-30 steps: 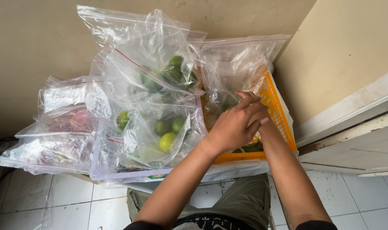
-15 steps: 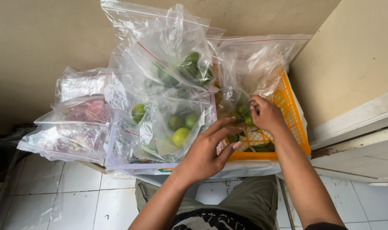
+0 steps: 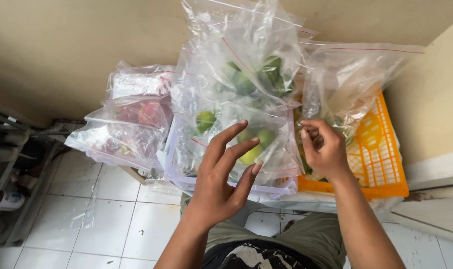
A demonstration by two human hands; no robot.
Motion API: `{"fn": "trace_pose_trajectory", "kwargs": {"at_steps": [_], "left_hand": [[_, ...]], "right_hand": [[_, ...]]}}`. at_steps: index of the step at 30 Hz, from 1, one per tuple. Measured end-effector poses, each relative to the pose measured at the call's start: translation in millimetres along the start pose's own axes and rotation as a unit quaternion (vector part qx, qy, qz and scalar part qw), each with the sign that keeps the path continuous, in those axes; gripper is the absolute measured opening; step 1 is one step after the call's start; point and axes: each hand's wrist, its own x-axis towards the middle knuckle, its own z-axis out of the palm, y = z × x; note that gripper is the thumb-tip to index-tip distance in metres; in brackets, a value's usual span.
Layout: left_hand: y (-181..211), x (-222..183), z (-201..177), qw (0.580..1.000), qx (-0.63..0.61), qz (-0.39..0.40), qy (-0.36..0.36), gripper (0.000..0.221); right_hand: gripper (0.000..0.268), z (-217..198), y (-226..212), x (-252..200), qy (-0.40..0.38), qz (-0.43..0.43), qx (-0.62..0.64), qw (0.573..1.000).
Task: Packing small green fruits (limes) into clear plastic ziplock bags from a crate.
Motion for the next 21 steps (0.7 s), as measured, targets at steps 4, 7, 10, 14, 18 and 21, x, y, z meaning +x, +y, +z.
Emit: {"fn": "trace_pose_trajectory", "kwargs": {"at_steps": [4, 7, 10, 14, 18, 21], "left_hand": [[-34, -17, -8, 0.981, 0.187, -0.044, -0.032, 0.035], [-55, -23, -7, 0.975, 0.178, -0.123, -0.056, 0.044], [-77, -30, -1, 0.960, 0.207, -0.180, -0.058, 0.042], [-101, -33, 14, 0.946, 0.238, -0.213, -0.058, 0.039], [-111, -30, 29, 0.944, 0.242, -0.219, -0.049, 0.032], [-111, -31, 32, 0.943, 0.240, -0.224, -0.050, 0.032]], "right_hand": [[0.035, 38, -69, 2, -0.041, -0.139, 0.062, 0.987], [0.071, 63, -100, 10, -0.091, -0.206, -0.051, 0.973], [0.074, 80, -95, 14, -0.138, -0.172, -0.193, 0.956], [0.076, 88, -79, 26, -0.135, -0.147, -0.239, 0.950], [0.075, 88, -67, 26, -0.139, -0.127, -0.259, 0.947], [0.073, 87, -64, 22, -0.154, -0.107, -0.254, 0.949]]}}
